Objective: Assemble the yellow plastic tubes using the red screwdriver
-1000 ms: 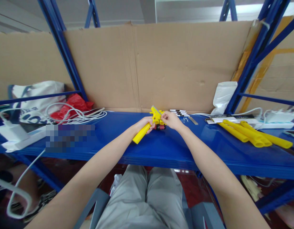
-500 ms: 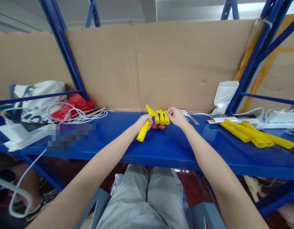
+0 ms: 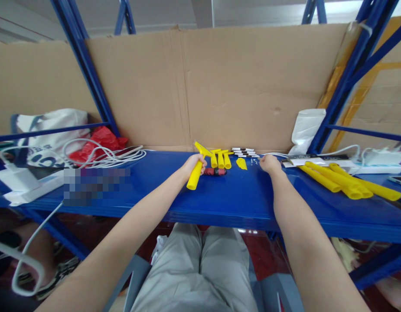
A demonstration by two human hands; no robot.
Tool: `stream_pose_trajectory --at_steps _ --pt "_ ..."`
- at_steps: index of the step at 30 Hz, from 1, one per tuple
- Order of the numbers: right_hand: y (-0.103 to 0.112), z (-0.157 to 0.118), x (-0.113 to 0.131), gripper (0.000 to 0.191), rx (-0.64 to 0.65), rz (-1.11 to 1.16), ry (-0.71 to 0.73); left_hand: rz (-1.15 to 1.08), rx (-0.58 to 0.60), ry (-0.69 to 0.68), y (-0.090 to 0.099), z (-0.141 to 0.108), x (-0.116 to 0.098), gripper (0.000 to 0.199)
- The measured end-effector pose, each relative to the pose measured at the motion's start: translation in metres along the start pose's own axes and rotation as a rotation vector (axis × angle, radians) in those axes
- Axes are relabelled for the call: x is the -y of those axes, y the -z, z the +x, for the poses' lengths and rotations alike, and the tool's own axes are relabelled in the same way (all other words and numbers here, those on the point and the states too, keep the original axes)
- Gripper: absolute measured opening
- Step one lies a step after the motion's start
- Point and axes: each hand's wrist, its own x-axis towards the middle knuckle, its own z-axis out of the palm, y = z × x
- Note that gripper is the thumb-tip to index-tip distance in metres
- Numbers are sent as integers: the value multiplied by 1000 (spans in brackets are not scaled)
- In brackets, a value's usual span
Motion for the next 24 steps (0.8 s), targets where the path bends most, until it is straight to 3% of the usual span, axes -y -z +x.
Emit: stream_pose_trajectory --at_steps 6,10,13,15,17,19,21,24 --pt "2 -7 16 15 82 -20 -50 28 56 28 0 1 0 10" --pt "0 -6 18 11 38 108 -63 66 161 76 4 5 -2 8" --pt "1 -6 26 19 -47 351 -56 64 321 92 9 9 -3 15" --pt "4 -10 40 24 -25 647 -63 57 431 87 12 11 -3 17" --pt "11 -19 57 24 87 979 -105 59 512 86 13 13 -2 15" --pt "18 -30 76 32 272 1160 -124 72 559 92 13 15 -1 12" --pt "25 -42 93 42 513 1214 -127 81 595 91 12 15 1 13" --pt "31 -56 110 49 750 1287 -80 73 642 60 10 12 1 26"
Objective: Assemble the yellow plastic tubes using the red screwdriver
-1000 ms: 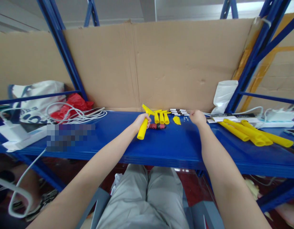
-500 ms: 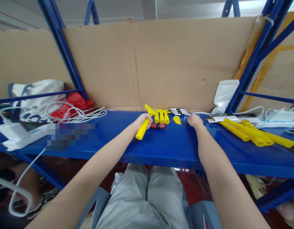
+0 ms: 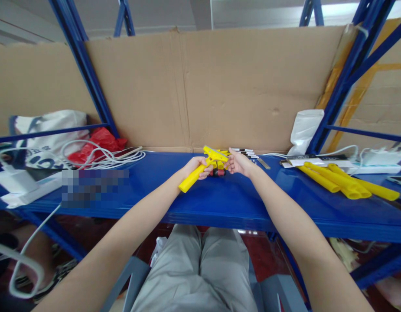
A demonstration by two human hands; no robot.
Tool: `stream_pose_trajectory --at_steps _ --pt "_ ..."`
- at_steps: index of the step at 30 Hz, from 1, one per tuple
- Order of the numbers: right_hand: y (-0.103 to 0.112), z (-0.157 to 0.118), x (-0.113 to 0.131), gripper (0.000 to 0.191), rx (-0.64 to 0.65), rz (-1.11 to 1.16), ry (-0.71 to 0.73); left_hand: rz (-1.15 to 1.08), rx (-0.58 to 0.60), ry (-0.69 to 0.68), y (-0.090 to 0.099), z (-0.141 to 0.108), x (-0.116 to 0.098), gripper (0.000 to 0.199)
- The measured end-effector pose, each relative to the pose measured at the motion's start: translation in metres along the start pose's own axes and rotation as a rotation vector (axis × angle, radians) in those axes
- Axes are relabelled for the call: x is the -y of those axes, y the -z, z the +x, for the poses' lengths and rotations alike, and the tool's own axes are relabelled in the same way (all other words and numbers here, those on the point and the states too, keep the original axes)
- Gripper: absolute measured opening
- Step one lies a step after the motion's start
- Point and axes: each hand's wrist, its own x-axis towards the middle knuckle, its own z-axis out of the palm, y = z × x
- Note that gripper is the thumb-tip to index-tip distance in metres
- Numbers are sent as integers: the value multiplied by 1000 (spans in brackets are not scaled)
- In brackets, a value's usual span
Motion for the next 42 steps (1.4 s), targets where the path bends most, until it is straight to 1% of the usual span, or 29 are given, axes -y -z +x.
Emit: stream_pose_trajectory --at_steps 2,4,9,14,18,23,26,29,31,33,36,39,42 --pt "-8 -2 1 51 84 52 1 1 18 -8 -3 -1 -1 35" --pt "-13 -3 1 51 110 94 5 6 18 6 -7 -3 -2 35" --pt "-16 0 0 47 79 177 2 -3 -16 0 -10 -3 -3 21" --pt "-16 3 -2 41 78 133 64 -24 -27 -2 -6 -1 0 12" --pt "-18 3 -2 42 85 164 45 -33 -34 -23 -9 -2 -1 14" --pt "-17 5 -2 41 46 238 5 -73 -103 10 -15 -5 -5 19" --pt "-5 10 -4 39 0 248 -1 -116 -160 -3 -16 -6 -7 18" --pt "18 18 -7 41 -81 243 -5 -172 -236 -55 -16 -6 -7 17" --pt "37 23 -9 41 -179 240 -6 -224 -301 -99 -15 -6 -6 20" --pt "56 26 -12 37 -325 235 11 -278 -378 -128 -13 -6 -6 21" --pt "79 27 -16 29 -475 213 -3 -335 -505 -126 -11 -6 -6 20" --pt "91 26 -20 33 -540 192 -36 -328 -627 -95 -11 -6 -6 18" --pt "94 27 -23 38 -550 145 -34 -278 -709 -77 -9 -5 -5 17"
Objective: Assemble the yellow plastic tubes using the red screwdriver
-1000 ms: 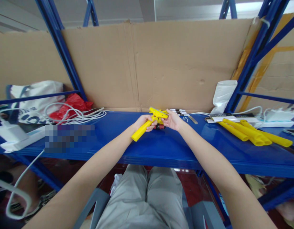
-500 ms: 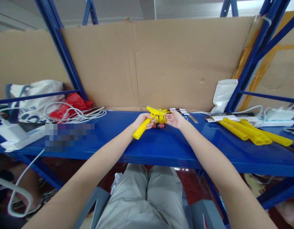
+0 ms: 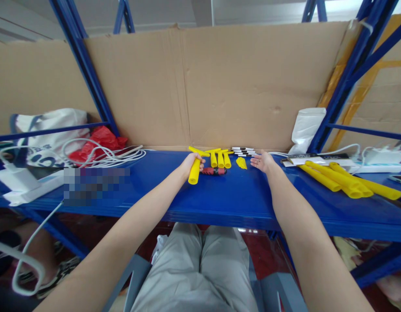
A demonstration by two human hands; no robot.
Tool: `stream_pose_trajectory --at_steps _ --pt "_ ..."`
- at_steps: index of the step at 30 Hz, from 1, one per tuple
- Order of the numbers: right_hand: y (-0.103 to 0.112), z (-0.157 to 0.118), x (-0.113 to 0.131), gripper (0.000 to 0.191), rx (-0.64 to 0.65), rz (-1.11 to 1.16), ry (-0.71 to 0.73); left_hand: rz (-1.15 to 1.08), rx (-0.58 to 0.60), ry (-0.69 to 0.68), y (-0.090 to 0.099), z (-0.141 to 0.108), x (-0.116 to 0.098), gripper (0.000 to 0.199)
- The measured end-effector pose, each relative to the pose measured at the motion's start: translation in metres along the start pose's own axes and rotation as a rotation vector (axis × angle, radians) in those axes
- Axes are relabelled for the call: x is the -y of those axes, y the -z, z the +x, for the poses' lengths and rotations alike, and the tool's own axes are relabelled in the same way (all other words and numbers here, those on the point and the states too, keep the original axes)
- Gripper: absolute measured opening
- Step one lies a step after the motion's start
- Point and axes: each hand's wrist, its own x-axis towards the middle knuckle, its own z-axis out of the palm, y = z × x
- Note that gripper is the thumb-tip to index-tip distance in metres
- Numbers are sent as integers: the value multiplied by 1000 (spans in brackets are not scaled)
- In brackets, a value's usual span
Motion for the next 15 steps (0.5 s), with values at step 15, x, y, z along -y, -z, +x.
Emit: stream_pose_trajectory --at_steps 15 --pt "2 -7 9 25 -210 -986 398 158 -125 -91 3 6 5 14"
